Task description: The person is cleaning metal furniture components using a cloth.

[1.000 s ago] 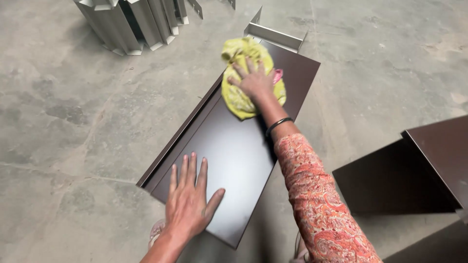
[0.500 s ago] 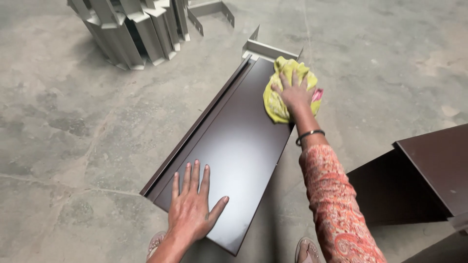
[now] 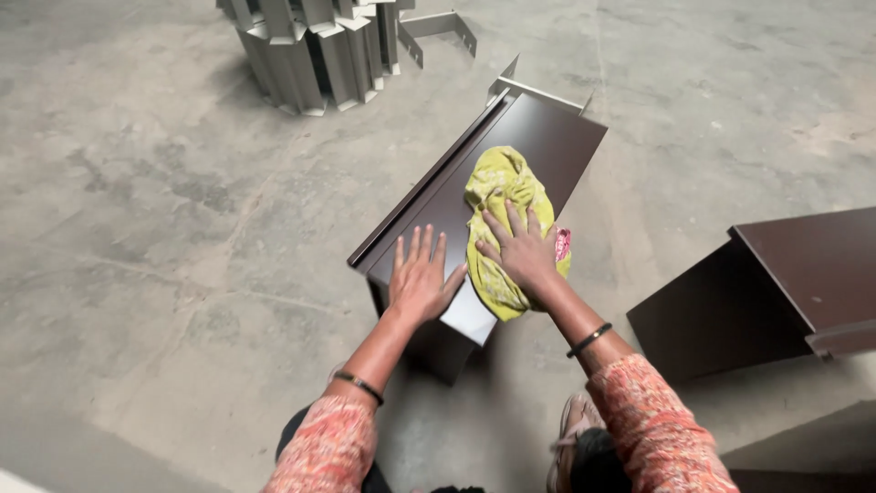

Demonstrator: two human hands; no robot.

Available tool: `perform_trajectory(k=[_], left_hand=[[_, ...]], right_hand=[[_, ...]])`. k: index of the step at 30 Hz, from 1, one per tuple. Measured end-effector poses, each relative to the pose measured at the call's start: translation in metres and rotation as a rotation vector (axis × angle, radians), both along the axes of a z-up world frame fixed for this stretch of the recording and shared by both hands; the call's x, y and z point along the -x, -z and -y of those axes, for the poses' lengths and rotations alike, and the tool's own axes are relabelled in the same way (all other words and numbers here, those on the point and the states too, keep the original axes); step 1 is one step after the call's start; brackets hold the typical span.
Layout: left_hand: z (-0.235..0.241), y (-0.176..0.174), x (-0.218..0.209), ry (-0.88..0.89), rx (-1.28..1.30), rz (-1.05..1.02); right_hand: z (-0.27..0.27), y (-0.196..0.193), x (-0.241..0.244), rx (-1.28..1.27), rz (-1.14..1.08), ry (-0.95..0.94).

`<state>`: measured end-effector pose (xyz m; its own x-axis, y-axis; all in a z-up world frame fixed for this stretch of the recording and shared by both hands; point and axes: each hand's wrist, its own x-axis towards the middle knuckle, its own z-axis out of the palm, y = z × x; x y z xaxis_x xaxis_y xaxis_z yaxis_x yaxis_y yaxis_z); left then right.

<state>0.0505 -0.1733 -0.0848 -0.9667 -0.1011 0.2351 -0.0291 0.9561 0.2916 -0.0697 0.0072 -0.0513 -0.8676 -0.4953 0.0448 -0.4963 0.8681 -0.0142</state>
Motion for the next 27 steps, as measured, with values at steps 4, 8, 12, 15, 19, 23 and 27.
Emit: perform_trajectory(k=[4,8,12,15,19,23,27], left_hand=[[0.007,0.012,0.001,-0.003,-0.105,-0.113],[0.025,0.019,0.001,-0.164,-0.047,-0.233],[0.076,0.044,0.008,-0.343,-0.067,-0.272],[0.124,0.087,0.022,-0.496,-0.456,-0.235],[0.137,0.105,0.015,-0.439,-1.213,-0.112],[0.125,0.087,0.013,-0.475,-1.551,-0.068],[0.112,0.085,0.019,-0.384,-1.575,-0.14]], right_hand=[[-0.006,-0.009,-0.073,0.013,0.008,-0.091],[-0.016,-0.011,-0.123,0.031,0.083,-0.153],[-0.034,0.003,-0.154,0.196,-0.172,-0.345],[-0.043,-0.002,-0.17,0.127,-0.232,-0.432],[-0.047,-0.005,-0.169,0.086,-0.355,-0.501],[-0.052,-0.001,-0.157,0.147,-0.462,-0.586],[-0.073,0.013,-0.138,0.144,-0.556,-0.621]])
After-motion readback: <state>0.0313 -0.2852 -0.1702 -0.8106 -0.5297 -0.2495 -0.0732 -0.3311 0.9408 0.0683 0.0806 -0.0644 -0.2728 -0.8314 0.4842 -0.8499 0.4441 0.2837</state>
